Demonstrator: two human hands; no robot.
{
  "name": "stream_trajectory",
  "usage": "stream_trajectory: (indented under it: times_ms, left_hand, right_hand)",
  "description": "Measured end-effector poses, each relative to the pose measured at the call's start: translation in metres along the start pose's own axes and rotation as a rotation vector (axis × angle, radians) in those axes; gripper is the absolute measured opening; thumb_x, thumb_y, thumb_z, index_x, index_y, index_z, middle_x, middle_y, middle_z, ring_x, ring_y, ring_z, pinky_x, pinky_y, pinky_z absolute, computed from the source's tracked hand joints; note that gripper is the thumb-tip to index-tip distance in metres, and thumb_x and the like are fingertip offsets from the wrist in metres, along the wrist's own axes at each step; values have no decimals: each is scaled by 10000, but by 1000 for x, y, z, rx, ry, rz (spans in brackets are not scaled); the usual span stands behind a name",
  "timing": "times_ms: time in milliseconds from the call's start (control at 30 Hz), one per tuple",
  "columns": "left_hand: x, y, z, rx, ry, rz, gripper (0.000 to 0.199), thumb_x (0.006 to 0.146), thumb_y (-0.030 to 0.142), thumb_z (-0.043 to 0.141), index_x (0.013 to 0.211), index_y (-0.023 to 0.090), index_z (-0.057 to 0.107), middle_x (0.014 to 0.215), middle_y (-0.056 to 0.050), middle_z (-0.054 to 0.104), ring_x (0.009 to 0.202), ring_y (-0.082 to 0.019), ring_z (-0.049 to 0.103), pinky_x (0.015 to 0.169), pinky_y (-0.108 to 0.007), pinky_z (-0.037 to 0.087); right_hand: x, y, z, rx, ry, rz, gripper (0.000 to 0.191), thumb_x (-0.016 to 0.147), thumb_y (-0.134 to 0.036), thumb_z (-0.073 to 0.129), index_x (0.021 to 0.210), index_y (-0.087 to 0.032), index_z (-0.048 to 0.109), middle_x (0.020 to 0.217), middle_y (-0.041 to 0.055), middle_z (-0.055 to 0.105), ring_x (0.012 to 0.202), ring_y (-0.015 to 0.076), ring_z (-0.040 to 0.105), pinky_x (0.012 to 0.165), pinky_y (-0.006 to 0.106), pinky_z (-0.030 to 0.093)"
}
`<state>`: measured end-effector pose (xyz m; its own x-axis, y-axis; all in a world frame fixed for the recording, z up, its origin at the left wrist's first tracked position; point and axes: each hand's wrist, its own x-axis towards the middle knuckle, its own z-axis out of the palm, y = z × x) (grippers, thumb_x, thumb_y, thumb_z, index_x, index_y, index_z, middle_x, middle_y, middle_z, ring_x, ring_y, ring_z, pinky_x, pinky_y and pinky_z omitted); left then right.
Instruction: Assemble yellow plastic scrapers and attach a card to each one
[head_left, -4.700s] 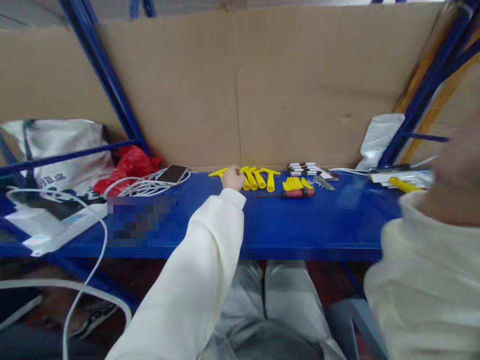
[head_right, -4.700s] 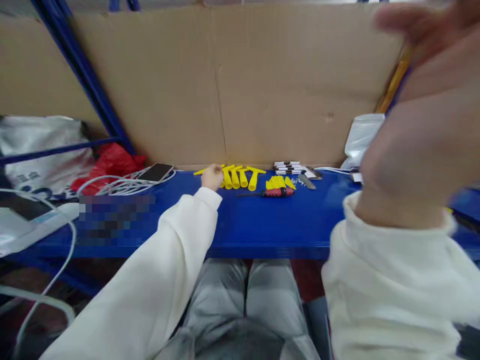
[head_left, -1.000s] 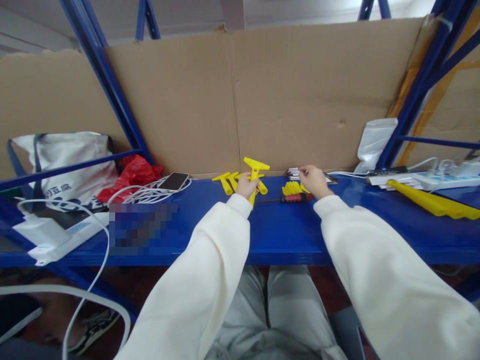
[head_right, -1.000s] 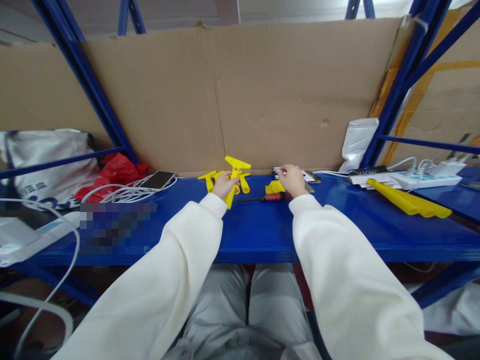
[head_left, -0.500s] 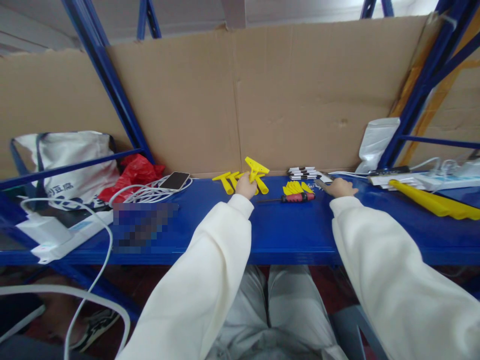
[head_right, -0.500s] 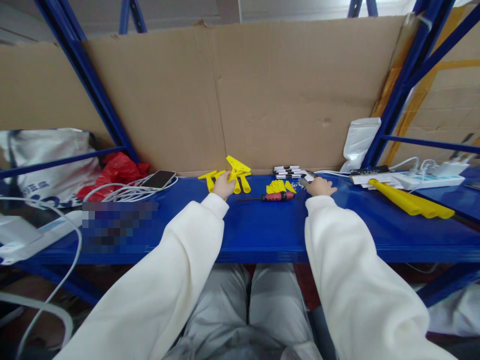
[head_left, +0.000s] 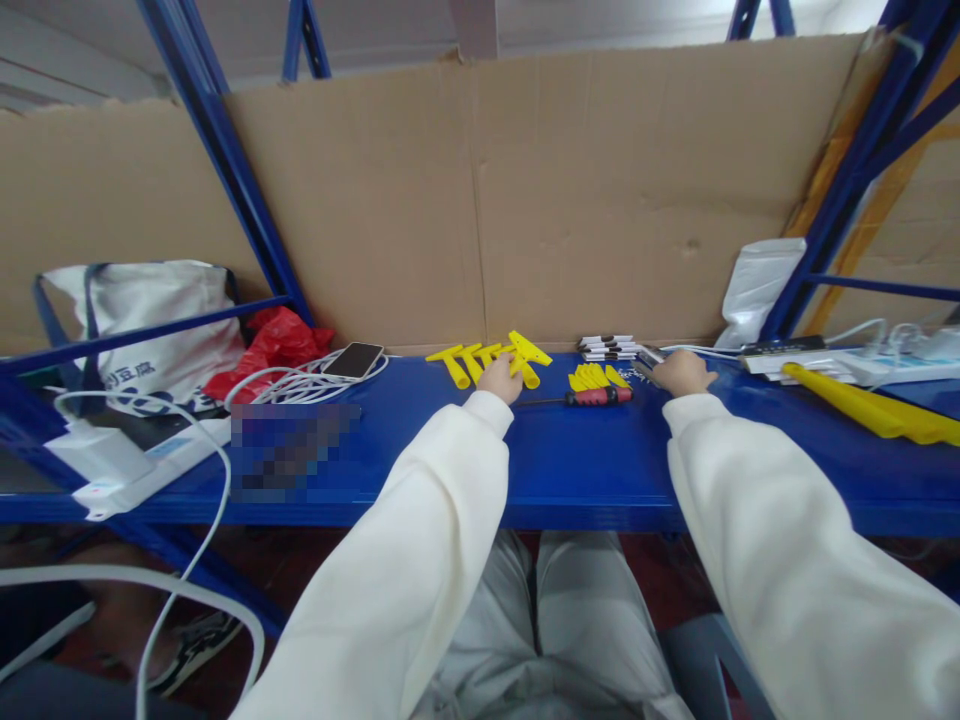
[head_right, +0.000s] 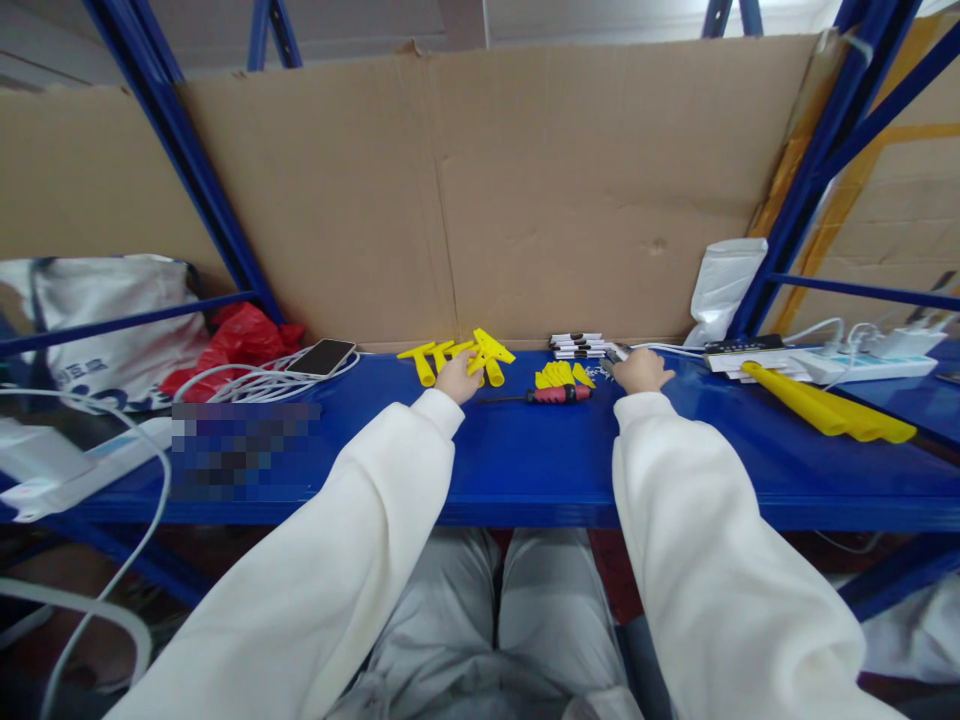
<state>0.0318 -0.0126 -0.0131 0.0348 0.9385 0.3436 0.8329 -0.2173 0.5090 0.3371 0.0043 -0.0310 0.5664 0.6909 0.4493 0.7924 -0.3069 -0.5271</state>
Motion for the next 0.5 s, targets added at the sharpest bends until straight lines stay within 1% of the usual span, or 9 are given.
stream_trajectory:
  times_ms: [67,100,167,200,267,367,433,500]
  left_hand:
    - [-1,1,-1,5,-3,5,403,921,182,552,1321,156,593,1323,-123,663,1262,-221,594,1068,-319,442]
    - [-1,1,-1,8,-8,11,402,921,185,555,1320,152,595,1327,-125,661,1264,-222,593,1069,-317,441]
    - [-2,2,-1,19,-18,20,400,922,192,560,1317,146,601,1324,-125,662,1265,-223,594,1070,-313,441]
    - [-2,3,-2,26,-21,23,399,921,196,566,1315,147,605,1318,-123,666,1263,-223,596,1070,-312,441]
    - [-3,4,-1,43,-23,32,397,915,206,581,1308,158,616,1301,-118,676,1254,-224,604,1070,-313,443]
    - [-5,5,-1,57,-24,49,397,906,223,604,1298,169,631,1282,-117,686,1242,-229,612,1069,-314,446]
    - [-5,5,-1,59,-28,59,398,906,224,605,1299,168,634,1278,-119,688,1240,-228,613,1071,-314,448]
    - [-6,5,-1,65,-34,63,398,907,223,602,1301,174,633,1272,-114,692,1241,-226,613,1072,-317,451]
  right_hand:
    - [1,-7,-3,37,46,29,240,788,-364,651,859,-142,706,985,199,691,1057,363,609,934,568,416]
    - [1,-12,-5,79,75,9,204,810,-328,611,840,-145,696,982,193,690,1050,352,609,930,557,422]
    - [0,-23,-8,198,108,-86,178,828,-302,563,803,-158,666,959,171,687,1015,319,609,912,516,444]
    - [-2,-29,-8,266,104,-136,168,823,-311,565,783,-170,647,932,154,685,983,300,610,897,487,456]
    - [-5,-42,-6,403,72,-231,160,805,-336,589,736,-193,607,855,116,676,900,265,613,858,428,476]
    - [-15,-62,-1,573,20,-344,197,774,-364,629,665,-216,560,740,71,653,809,232,605,813,369,481]
    - [-23,-74,2,648,-26,-388,203,756,-361,646,644,-221,551,701,52,643,777,218,601,788,346,480]
    - [-30,-86,2,710,-73,-389,198,741,-348,652,632,-220,549,671,36,630,743,205,592,760,336,478]
